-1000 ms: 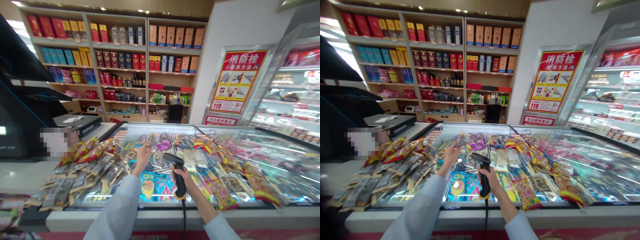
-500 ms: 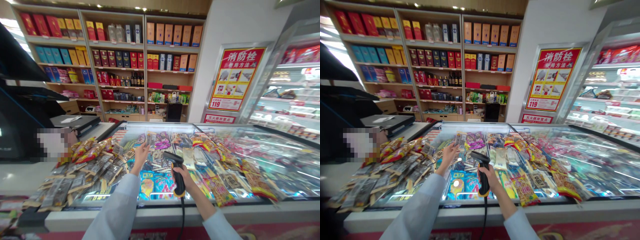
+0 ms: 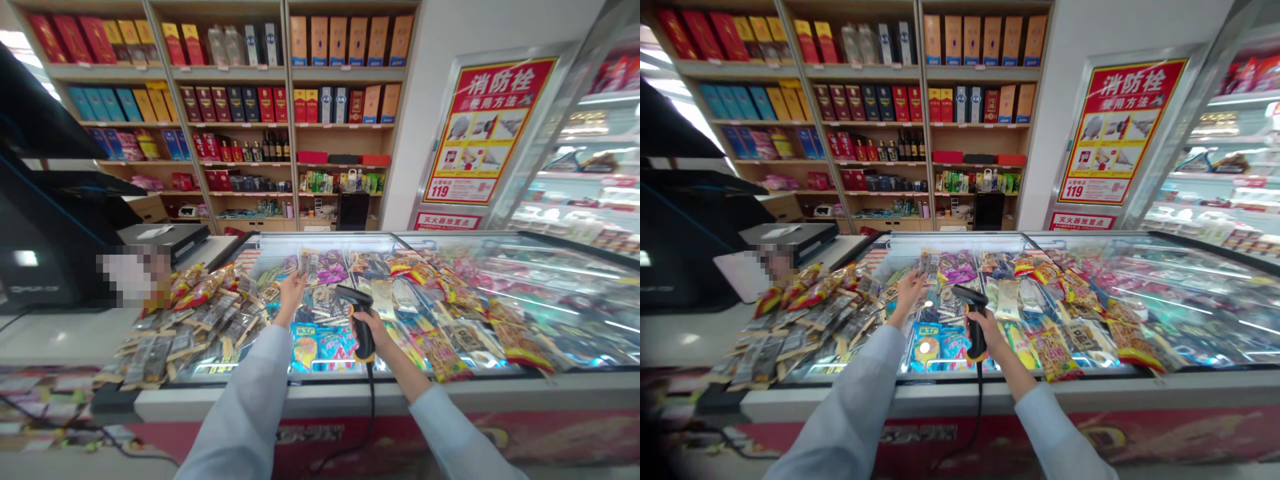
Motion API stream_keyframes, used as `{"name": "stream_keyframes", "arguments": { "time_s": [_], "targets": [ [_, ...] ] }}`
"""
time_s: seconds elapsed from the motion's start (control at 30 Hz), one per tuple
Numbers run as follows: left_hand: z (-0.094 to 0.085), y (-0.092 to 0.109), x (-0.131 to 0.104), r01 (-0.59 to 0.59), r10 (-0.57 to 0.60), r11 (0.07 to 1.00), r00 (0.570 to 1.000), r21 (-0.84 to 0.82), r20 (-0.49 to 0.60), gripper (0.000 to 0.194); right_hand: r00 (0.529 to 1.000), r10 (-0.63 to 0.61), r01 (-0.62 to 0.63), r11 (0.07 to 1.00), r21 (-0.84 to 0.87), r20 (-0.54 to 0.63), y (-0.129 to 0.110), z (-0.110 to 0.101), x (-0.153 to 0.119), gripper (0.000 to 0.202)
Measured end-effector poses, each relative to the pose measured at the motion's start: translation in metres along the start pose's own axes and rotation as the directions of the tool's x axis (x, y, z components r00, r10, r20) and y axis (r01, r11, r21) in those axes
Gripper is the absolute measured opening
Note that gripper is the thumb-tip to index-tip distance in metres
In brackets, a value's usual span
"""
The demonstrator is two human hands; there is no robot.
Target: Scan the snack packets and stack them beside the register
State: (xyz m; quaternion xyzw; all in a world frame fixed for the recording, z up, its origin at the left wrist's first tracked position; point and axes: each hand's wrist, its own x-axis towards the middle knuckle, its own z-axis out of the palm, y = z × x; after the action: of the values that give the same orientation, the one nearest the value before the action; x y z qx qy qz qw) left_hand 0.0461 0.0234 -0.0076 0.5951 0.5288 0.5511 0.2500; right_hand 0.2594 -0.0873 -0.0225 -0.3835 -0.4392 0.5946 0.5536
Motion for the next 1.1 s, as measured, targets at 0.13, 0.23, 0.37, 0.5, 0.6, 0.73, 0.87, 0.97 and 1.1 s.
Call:
{"name": "stream_keyframes", "arguments": {
  "time_s": [0.13, 0.23, 0.37, 0.5, 0.6, 0.73, 0.87, 0.97, 1.1],
  "targets": [
    [-0.022, 0.017, 0.001, 0.041, -0.041, 0.999, 0.999, 0.023, 0.027, 0.041, 0.999, 0.006, -0.006, 1.0, 0.015, -0.031, -0.008, 0.004, -0.005, 0.018],
    [-0.057, 0.026, -0.001, 0.016, -0.014, 0.99, 1.0, 0.14, -0.012, 0.051, 0.999, -0.012, 0.013, 0.999, 0.031, -0.04, -0.014, 0.015, -0.007, 0.018],
    [-0.108, 0.028, -0.011, -0.025, 0.052, 0.958, 0.995, 0.287, -0.087, 0.052, 0.999, -0.014, 0.017, 0.994, 0.106, -0.028, -0.02, 0.044, -0.003, 0.019],
    [-0.139, 0.023, -0.023, -0.021, 0.062, 0.909, 0.994, 0.417, -0.087, 0.034, 0.996, 0.04, -0.053, 0.984, 0.173, 0.075, -0.017, 0.083, 0.006, 0.019],
    [-0.145, 0.017, -0.032, 0.001, 0.072, 0.824, 0.992, 0.566, -0.106, 0.029, 0.985, 0.082, -0.112, 0.972, 0.205, 0.152, -0.007, 0.11, 0.013, 0.023],
    [-0.141, 0.008, -0.047, 0.059, 0.128, 0.641, 0.975, 0.765, -0.183, 0.035, 0.982, 0.084, -0.121, 0.967, 0.226, 0.169, 0.018, 0.134, 0.028, 0.027],
    [-0.134, -0.004, -0.06, 0.02, 0.338, 0.517, 0.914, 0.856, -0.225, 0.044, 0.976, 0.101, -0.152, 0.951, 0.269, 0.195, 0.044, 0.14, 0.039, 0.032],
    [-0.131, -0.013, -0.064, -0.111, 0.406, 0.483, 0.907, 0.869, -0.11, 0.038, 0.97, 0.111, -0.175, 0.936, 0.306, 0.216, 0.055, 0.138, 0.041, 0.033],
    [-0.128, -0.023, -0.063, -0.208, 0.38, 0.487, 0.925, 0.848, 0.009, 0.036, 0.975, 0.113, -0.169, 0.936, 0.31, 0.19, 0.055, 0.136, 0.037, 0.029]
  ]
}}
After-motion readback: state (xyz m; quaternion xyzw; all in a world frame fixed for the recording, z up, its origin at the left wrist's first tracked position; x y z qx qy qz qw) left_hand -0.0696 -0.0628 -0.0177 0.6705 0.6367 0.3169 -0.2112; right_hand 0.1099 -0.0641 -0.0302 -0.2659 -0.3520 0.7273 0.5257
